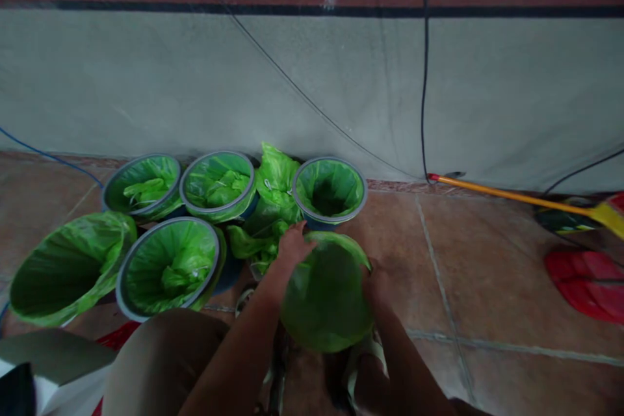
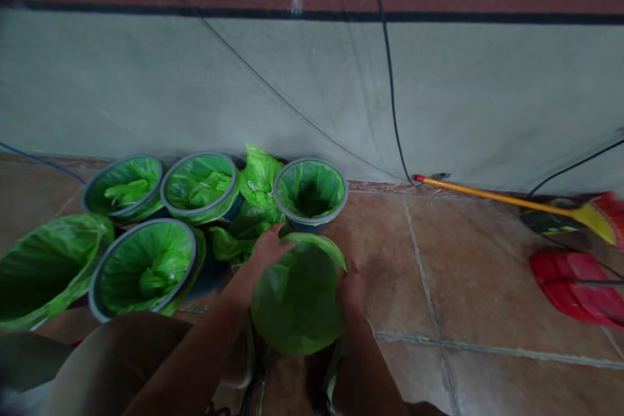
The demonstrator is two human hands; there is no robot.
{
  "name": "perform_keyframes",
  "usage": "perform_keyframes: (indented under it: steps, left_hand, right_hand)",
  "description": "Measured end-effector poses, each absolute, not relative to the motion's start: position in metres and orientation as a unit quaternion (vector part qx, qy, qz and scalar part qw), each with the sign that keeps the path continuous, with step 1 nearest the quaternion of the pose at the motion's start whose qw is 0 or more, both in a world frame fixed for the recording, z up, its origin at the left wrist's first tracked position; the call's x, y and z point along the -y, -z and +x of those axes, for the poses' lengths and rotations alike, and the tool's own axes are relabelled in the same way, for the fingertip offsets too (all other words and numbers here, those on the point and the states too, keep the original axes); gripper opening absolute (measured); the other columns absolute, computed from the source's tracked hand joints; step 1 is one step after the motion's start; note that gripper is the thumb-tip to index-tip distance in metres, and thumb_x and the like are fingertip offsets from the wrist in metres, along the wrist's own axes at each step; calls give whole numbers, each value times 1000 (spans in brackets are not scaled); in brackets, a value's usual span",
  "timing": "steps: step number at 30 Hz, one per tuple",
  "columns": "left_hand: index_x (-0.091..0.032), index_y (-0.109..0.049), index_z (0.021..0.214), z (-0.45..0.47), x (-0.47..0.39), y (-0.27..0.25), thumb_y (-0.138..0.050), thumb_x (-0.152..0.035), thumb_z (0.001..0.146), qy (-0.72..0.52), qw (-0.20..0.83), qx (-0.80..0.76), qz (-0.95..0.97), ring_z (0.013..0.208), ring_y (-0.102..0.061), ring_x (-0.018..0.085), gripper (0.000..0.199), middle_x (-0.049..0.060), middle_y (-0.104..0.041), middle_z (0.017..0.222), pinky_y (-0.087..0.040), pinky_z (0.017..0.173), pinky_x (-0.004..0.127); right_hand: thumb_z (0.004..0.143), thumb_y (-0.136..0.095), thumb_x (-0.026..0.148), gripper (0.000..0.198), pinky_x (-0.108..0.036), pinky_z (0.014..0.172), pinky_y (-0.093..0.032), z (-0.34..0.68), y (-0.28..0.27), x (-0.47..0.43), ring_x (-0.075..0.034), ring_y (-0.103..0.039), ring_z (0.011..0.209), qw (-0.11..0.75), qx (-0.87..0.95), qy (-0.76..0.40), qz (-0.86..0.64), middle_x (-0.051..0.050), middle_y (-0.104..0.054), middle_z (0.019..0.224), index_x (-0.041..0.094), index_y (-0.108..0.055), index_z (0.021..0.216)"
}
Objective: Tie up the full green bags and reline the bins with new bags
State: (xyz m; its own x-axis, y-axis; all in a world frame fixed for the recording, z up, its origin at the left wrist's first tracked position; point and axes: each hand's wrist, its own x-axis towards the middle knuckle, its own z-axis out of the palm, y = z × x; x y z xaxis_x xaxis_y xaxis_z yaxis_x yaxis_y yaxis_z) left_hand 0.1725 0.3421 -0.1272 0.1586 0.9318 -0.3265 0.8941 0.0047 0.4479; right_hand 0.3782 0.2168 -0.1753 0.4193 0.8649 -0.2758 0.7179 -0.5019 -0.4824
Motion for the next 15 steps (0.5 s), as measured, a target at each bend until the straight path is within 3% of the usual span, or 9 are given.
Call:
perform_keyframes:
  steps: [6,8,11,15]
  left_hand:
    - [-11,-62,127,152,-360,125,-44,-34,98,-59,311,-708,632,108,-67,20,41,14,-72,117,-49,91,27]
    - [-15,-68,116,159,-361,125,-41,-33,99,-40,310,-685,658,105,-68,19,36,11,-73,113,-49,89,27]
    - [-19,-73,101,178,-359,127,-41,-35,99,-11,313,-649,693,100,-69,20,36,10,-75,107,-49,86,28]
    - [-20,-72,106,190,-352,137,-41,-35,100,7,304,-596,743,100,-68,19,35,8,-74,110,-48,89,29]
  right_hand:
    - [87,-50,60,79,-45,82,-51,365,154,-189,-40,-63,108,120,405,-201,-884,-27,-63,124,3,-44,141]
    - [94,-41,54,67,-45,88,-49,366,142,-211,-38,-61,114,135,424,-174,-878,-27,-62,125,5,-48,139]
    - [100,-32,39,47,-37,96,-47,366,131,-254,-28,-63,115,152,517,-207,-816,-17,-68,123,14,-60,129]
    - [102,-31,35,42,-31,94,-46,364,139,-292,-22,-66,108,119,602,-246,-750,-11,-71,119,19,-65,122]
